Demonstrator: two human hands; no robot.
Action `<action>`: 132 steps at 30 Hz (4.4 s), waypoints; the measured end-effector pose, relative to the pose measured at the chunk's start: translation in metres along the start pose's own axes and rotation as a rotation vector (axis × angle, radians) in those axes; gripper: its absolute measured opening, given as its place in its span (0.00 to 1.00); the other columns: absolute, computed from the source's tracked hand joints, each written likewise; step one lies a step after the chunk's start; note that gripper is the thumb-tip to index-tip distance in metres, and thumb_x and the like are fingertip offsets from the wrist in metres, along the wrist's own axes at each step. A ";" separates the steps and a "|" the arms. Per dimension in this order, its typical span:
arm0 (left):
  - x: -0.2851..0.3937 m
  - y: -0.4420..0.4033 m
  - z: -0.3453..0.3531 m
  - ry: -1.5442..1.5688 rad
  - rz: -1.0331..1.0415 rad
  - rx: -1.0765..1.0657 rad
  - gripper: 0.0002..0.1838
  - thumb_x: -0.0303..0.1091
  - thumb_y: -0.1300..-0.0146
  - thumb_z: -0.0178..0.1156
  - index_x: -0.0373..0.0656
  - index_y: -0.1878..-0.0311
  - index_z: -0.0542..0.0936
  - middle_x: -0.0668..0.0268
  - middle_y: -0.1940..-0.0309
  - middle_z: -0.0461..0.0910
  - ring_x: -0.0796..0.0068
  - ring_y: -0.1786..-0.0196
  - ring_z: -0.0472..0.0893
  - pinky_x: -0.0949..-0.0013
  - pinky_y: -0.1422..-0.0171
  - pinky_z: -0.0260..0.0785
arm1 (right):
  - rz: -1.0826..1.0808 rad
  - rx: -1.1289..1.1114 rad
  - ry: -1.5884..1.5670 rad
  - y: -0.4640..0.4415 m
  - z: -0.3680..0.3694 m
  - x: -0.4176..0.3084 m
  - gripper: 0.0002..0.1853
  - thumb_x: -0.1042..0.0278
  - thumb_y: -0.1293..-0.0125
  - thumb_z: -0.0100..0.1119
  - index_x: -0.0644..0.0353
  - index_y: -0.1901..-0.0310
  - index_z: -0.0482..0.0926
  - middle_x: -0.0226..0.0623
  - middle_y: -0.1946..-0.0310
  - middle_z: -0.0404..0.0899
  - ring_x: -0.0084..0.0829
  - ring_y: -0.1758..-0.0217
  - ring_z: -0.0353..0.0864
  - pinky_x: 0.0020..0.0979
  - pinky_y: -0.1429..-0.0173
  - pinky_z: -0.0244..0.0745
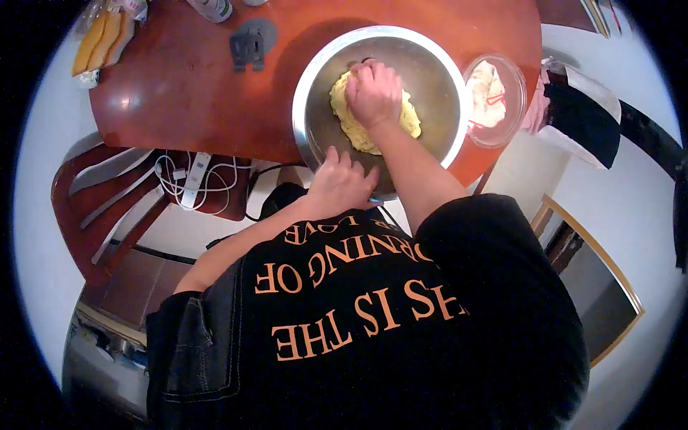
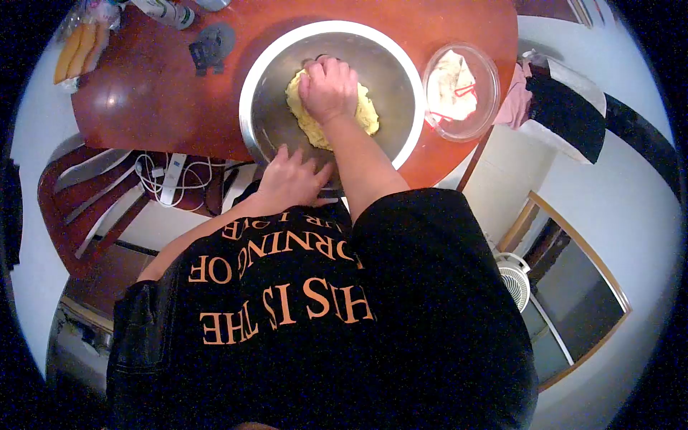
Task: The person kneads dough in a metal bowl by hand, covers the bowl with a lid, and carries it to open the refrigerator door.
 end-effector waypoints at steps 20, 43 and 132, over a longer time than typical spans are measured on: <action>-0.011 0.000 -0.069 0.517 -0.211 0.382 0.27 0.50 0.30 0.52 0.38 0.38 0.73 0.50 0.42 0.75 0.51 0.38 0.73 0.53 0.31 0.63 | 0.143 -0.185 -0.354 0.037 -0.086 0.017 0.12 0.64 0.35 0.57 0.56 0.53 0.83 0.49 0.52 0.80 0.50 0.45 0.75 0.43 0.34 0.65; 0.004 0.016 -0.104 0.127 -0.131 0.502 0.39 0.57 0.34 0.54 0.38 0.29 0.64 0.46 0.26 0.57 0.44 0.22 0.53 0.35 0.24 0.42 | -0.078 -0.841 -0.558 0.061 -0.023 -0.030 0.21 0.57 0.36 0.57 0.52 0.43 0.80 0.47 0.45 0.81 0.45 0.44 0.81 0.42 0.39 0.73; 0.090 0.217 -0.339 0.981 0.850 0.957 0.23 0.43 0.39 0.61 0.33 0.48 0.81 0.53 0.48 0.81 0.60 0.43 0.78 0.60 0.33 0.64 | 0.045 -0.539 -0.112 0.073 -0.079 0.008 0.14 0.64 0.33 0.53 0.55 0.50 0.83 0.46 0.49 0.81 0.47 0.46 0.80 0.44 0.38 0.71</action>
Point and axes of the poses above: each hand's wrist, its own y-axis away from the middle knuckle, its own z-axis out of the palm, x = y × z, the point moved 10 cm from there along -y, towards the middle knuckle
